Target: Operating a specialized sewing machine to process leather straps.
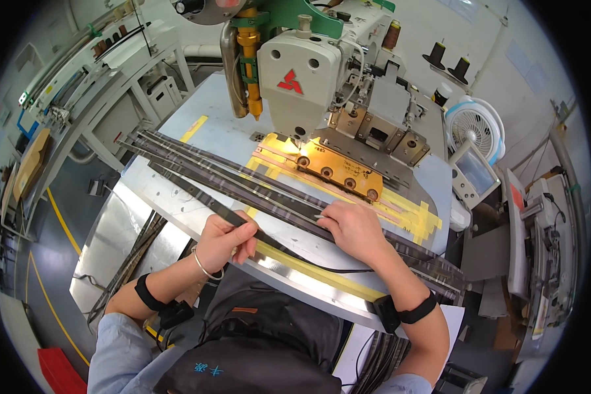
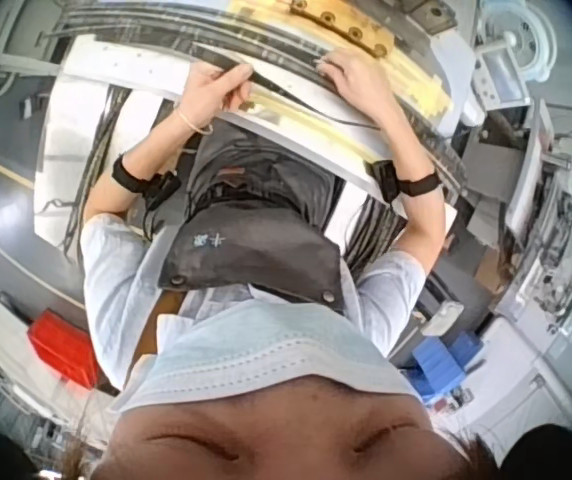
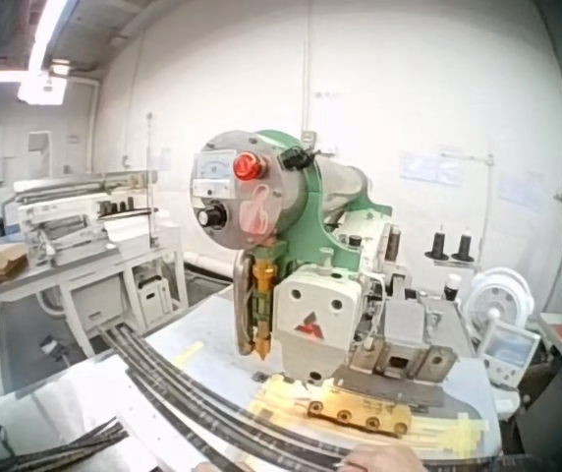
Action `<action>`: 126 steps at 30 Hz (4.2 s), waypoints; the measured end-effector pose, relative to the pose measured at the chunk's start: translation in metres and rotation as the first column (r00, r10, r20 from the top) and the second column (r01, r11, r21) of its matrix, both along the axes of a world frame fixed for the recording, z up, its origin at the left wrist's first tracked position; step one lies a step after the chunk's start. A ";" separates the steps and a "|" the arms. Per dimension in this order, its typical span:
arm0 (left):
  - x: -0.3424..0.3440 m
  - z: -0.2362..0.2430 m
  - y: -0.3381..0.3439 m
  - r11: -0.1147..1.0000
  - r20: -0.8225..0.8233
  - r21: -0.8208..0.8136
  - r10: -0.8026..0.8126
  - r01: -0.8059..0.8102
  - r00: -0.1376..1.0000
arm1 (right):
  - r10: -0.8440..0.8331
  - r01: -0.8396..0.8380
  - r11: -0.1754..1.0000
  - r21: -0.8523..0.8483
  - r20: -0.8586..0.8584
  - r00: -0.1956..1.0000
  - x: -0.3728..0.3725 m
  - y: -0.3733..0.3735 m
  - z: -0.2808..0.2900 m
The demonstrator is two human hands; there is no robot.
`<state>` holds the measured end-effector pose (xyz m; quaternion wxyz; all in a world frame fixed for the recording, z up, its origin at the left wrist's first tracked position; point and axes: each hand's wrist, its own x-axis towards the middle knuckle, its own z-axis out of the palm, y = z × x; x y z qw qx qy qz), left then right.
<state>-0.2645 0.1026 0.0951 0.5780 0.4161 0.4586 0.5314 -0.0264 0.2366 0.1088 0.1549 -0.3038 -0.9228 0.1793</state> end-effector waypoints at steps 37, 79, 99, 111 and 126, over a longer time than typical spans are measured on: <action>-0.163 -0.042 0.123 0.995 -0.975 0.101 0.103 0.018 -0.196 | -0.456 0.454 0.889 0.065 0.025 0.890 0.167 0.024 0.002; -0.170 -0.033 0.125 0.971 -0.937 0.228 0.238 0.068 -0.256 | -0.076 0.056 0.996 0.070 0.316 0.946 -0.028 0.010 -0.024; -0.072 -0.013 0.128 0.901 -0.932 0.012 0.167 0.433 -0.322 | -0.063 0.034 0.994 0.106 0.282 0.957 -0.021 0.010 -0.024; -0.032 -0.016 0.128 0.810 -0.943 0.078 0.250 0.582 -0.220 | -0.216 0.193 0.976 0.104 0.316 0.924 0.019 0.003 -0.026; -0.038 -0.025 0.125 0.776 -0.931 0.211 0.345 0.594 -0.120 | -0.372 0.311 0.920 0.240 0.280 0.885 0.094 -0.008 0.000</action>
